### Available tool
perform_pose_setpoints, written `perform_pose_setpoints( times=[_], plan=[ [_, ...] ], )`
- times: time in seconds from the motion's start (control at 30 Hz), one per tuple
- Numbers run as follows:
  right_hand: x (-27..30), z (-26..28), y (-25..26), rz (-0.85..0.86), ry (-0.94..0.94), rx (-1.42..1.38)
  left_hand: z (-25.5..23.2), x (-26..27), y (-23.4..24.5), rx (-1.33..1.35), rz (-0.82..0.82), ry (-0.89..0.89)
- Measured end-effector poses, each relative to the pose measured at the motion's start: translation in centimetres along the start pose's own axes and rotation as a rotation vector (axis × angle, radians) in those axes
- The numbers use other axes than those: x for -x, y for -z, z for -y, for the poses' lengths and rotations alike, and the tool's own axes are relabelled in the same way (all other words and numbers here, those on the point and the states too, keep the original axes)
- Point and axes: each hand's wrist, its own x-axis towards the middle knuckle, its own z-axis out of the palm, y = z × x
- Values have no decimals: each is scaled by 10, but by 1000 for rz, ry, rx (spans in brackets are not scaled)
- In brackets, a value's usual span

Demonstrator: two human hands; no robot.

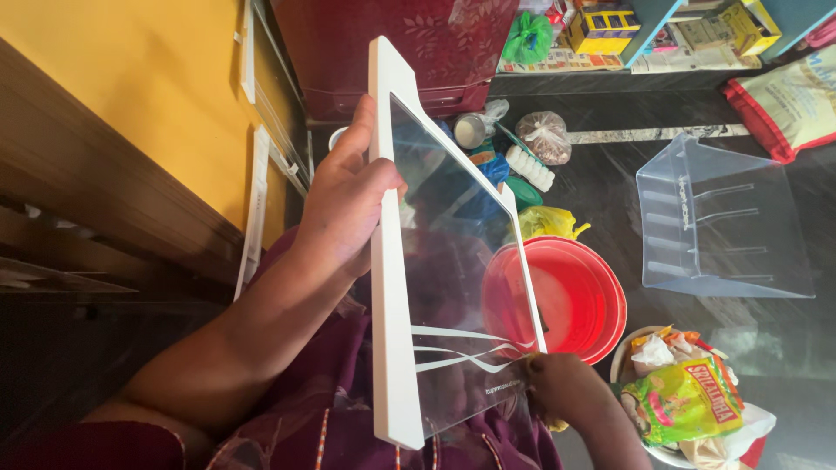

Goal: The person holds a rectangular glass pane with a white frame and wipes its surface using a yellow cloth. They repeatedly rub the glass in circular and linear motions, occasionally repositioning the pane to access different areas. The task continues throughout the clip with the person focusing on cleaning the glass surface.

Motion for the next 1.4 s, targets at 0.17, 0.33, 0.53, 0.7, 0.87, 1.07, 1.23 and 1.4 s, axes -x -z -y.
perform_pose_setpoints(
  times=[0.17,0.33,0.53,0.7,0.87,1.07,1.23,1.4],
  plan=[
    [37,9,73,-42,148,-689,-4,0,-1,27,-11,3],
    [1,4,103,-473,310,-1118,-3,4,-2,22,16,-10],
    [-66,48,32,-456,235,-899,0,4,1,24,-24,6],
    [-97,31,17,-311,325,-1171,-1,5,0,82,11,15],
    [-144,11,4,-501,137,-934,-5,7,-3,69,51,-16],
    [-158,20,27,-92,-151,-1384,3,1,-4,32,-9,23],
    [-121,60,69,-30,175,-1525,7,-4,-7,43,11,-4],
    [-44,132,127,-147,321,-1326,4,-3,-10,69,35,-20]
  ],
)
